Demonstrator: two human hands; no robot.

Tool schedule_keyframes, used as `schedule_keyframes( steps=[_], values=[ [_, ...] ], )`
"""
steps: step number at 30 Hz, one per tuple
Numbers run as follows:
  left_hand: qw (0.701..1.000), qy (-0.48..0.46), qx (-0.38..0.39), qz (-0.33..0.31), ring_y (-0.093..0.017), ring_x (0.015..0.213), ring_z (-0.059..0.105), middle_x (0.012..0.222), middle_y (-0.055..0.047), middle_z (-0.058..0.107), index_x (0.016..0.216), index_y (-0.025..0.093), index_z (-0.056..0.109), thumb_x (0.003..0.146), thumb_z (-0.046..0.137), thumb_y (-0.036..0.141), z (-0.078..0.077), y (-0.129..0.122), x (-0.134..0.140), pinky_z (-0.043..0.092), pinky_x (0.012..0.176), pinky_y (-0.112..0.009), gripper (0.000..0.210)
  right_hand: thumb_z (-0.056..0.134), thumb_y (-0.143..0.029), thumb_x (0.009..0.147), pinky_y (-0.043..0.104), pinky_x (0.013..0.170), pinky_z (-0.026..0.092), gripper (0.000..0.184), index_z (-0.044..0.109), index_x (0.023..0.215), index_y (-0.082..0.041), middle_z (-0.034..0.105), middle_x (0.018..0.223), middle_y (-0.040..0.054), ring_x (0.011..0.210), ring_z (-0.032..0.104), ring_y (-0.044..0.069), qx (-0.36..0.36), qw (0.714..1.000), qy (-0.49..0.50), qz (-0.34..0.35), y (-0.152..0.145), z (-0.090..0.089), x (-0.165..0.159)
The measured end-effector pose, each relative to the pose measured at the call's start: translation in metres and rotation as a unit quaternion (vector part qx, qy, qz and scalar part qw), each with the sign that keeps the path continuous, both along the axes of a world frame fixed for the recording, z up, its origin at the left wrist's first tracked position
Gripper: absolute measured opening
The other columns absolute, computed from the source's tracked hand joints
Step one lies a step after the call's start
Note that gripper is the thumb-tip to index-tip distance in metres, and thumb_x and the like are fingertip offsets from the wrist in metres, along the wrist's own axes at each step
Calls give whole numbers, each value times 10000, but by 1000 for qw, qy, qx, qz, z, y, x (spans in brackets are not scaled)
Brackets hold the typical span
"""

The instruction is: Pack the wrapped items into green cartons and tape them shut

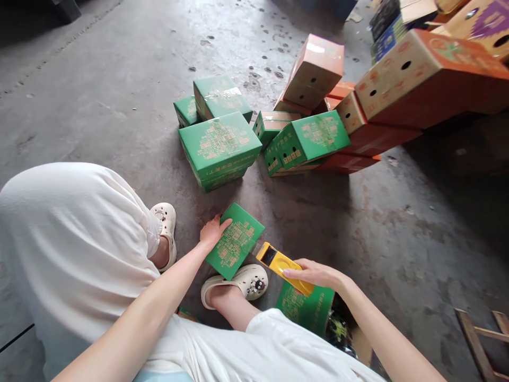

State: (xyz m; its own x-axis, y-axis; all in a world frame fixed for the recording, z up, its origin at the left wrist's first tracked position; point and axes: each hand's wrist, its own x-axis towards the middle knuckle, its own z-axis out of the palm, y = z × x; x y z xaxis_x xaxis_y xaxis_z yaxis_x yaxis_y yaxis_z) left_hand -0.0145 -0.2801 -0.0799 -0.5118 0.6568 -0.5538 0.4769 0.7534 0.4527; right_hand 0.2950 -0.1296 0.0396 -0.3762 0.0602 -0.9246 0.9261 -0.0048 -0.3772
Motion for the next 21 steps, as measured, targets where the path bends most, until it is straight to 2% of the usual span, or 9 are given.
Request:
schedule_keyframes(
  steps=[8,12,16,19,21],
  values=[
    [1000,-5,-4,-7,-377,1157,706,1253,-166,742,1522,247,502,1008,385,710,-5,-1,-1,523,901,-418,701,610,-883,757,274,590,507,688,664,767,-197,759,802,99,732,714,247,45,998,-28,39,3,-13,-28],
    [1000,-2,-2,-15,-359,1155,708,1250,-156,745,1514,241,505,1013,396,696,-6,-1,-1,519,903,-394,686,646,-871,747,269,554,502,678,644,782,-194,748,762,89,684,706,234,36,999,-11,-7,-7,-26,-28],
    [1000,4,-5,-18,-359,1147,712,1260,-161,739,1505,232,514,1015,406,686,-5,0,-1,516,904,-394,676,680,-878,711,260,562,526,704,629,864,-193,718,746,56,699,710,221,15,995,21,-99,-23,-45,-13],
    [1000,-13,-1,-17,-360,1151,710,1260,-159,740,1521,235,492,952,504,736,-6,0,-1,520,894,-386,758,715,-866,686,258,556,530,712,632,891,-189,702,737,44,679,700,208,4,990,30,-134,-28,-55,-7],
    [1000,-24,8,-14,-360,1171,701,1282,-156,733,1527,234,480,881,607,757,-6,-1,-2,521,903,-377,840,672,-868,734,274,555,535,693,639,859,-188,696,709,53,648,688,208,8,991,18,-136,-29,-58,-12]
  ],
)
